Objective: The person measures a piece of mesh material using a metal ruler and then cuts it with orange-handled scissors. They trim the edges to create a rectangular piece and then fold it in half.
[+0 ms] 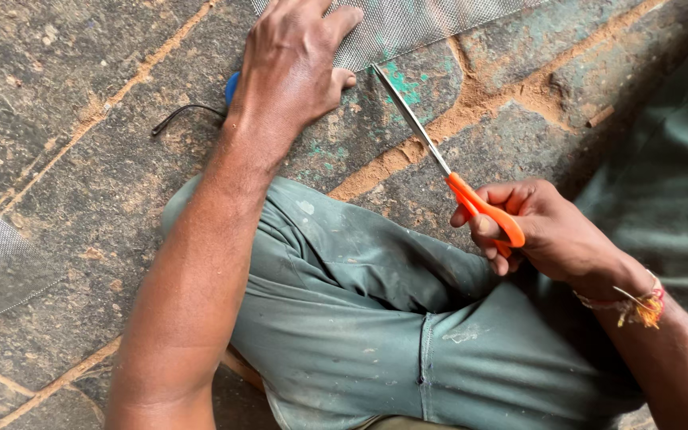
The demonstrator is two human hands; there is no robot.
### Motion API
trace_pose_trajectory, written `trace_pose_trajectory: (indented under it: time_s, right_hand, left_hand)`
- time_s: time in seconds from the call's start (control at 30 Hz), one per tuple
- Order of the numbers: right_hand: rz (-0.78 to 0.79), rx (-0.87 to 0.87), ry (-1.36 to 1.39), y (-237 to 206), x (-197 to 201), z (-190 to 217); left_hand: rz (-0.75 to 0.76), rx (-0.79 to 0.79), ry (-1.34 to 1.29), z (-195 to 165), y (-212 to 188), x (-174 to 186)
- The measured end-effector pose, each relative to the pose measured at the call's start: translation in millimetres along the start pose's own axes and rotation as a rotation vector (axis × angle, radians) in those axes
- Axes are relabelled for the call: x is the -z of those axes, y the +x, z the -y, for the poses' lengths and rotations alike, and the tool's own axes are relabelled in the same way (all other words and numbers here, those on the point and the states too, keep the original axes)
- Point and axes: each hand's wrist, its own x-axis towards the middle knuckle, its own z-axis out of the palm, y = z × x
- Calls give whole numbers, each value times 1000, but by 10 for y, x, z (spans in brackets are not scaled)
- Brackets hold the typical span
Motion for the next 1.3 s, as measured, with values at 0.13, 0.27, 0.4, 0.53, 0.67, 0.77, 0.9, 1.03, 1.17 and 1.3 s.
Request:
trace_pose_trajectory:
  time_s: [0.13,0.27,0.4,0.53,0.67,0.77,0.9,1.03,1.17,1.3]
  right_hand:
    - [4,-54,-51,-8,-21,8]
    - [35,-42,-78,-3,-30,13]
    - [39,-58,-101,1,-35,-9]
    - [69,-30,-100,23,-38,-30]
    - [64,-40,-118,63,-42,-60]
    - [101,8,-86,107,-43,-92]
    - [183,137,-15,126,-32,-129]
    - [133,121,-31,199,-67,-141]
    - [135,143,8,275,-114,-144]
    - [145,174,45,366,-144,-162]
  left_hand:
    - [-24,-28,-19,20,16,39]
    - [-22,-4,-35,36,16,57]
    - [-38,-19,-35,53,33,45]
    - [-38,-7,-39,74,45,29]
    - [-54,-21,-46,104,48,44]
    - [-54,-22,-48,116,50,61]
    - [-44,-2,-50,117,63,61]
    - [-49,3,-48,130,72,46]
    - [-43,0,-55,160,64,53]
    - [-50,20,-61,171,66,53]
